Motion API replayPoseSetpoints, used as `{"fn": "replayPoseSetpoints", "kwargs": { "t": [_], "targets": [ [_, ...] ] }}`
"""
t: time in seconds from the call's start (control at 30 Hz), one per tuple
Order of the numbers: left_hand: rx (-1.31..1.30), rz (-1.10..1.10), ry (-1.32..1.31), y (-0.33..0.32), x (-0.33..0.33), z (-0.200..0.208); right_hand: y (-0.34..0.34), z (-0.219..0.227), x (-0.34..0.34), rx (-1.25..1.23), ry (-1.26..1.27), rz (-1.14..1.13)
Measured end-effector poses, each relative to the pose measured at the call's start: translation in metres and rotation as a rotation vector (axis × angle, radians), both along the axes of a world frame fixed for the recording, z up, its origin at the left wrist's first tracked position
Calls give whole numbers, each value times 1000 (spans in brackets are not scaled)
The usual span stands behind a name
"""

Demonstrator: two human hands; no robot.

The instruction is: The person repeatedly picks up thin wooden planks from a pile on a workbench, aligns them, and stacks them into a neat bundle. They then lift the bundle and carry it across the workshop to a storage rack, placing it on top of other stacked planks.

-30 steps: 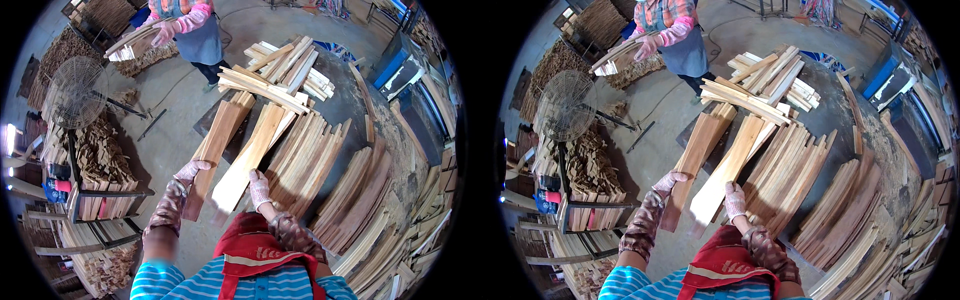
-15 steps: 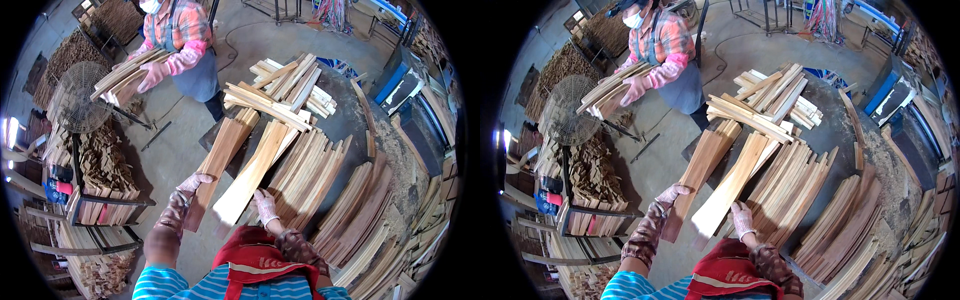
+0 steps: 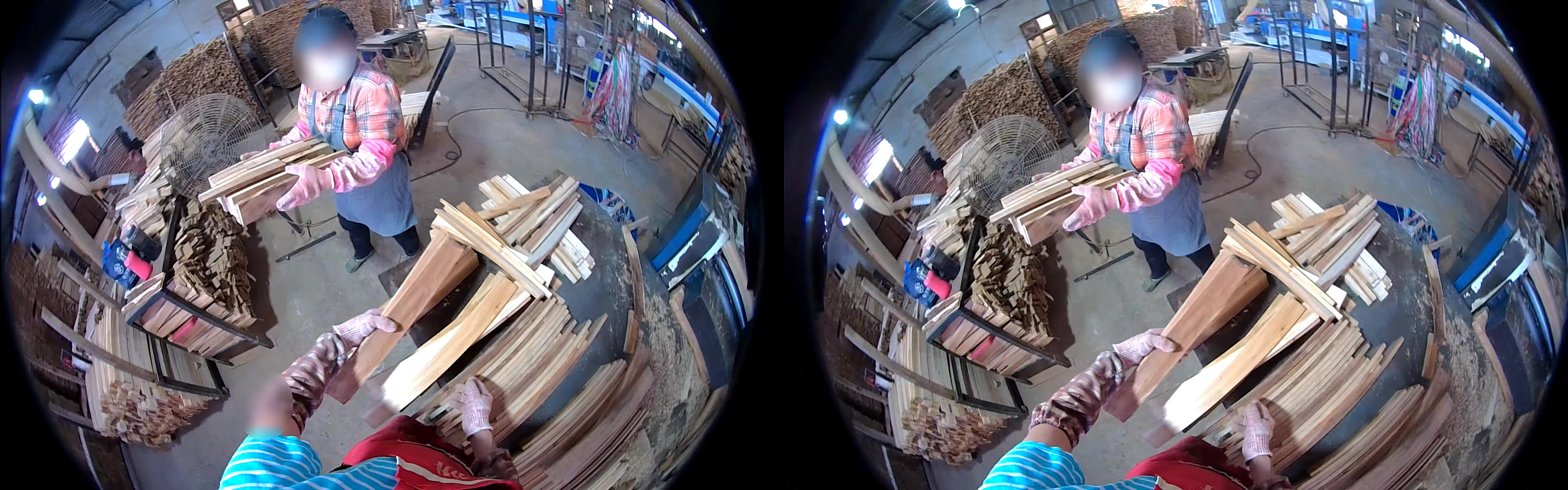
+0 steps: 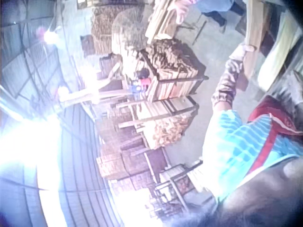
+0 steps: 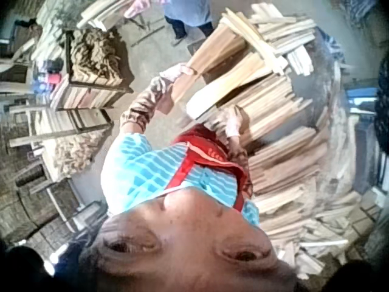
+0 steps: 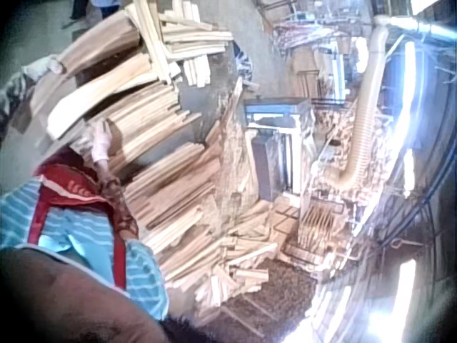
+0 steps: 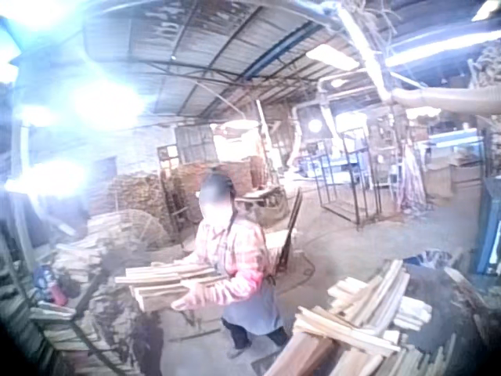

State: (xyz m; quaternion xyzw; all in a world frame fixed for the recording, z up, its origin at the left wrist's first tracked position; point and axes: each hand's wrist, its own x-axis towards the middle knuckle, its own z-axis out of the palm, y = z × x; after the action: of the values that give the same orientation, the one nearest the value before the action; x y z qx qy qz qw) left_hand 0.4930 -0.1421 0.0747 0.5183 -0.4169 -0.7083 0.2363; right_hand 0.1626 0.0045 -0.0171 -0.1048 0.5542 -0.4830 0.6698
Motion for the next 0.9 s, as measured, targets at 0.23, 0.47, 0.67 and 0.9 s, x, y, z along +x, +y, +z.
{"fn": "replayPoseSetpoints", "kwargs": {
  "t": [0.23,0.47,0.67,0.9],
  "targets": [
    [27,32,0,11,-34,19,1,19,0,2,-177,-61],
    [-27,-96,187,31,-73,52,11,-15,-18,-35,2,9],
    [-10,-139,282,69,-69,57,8,-50,-48,4,-77,98],
    [-154,-74,207,118,-53,37,30,-53,-74,-418,578,373]
  ]
}}
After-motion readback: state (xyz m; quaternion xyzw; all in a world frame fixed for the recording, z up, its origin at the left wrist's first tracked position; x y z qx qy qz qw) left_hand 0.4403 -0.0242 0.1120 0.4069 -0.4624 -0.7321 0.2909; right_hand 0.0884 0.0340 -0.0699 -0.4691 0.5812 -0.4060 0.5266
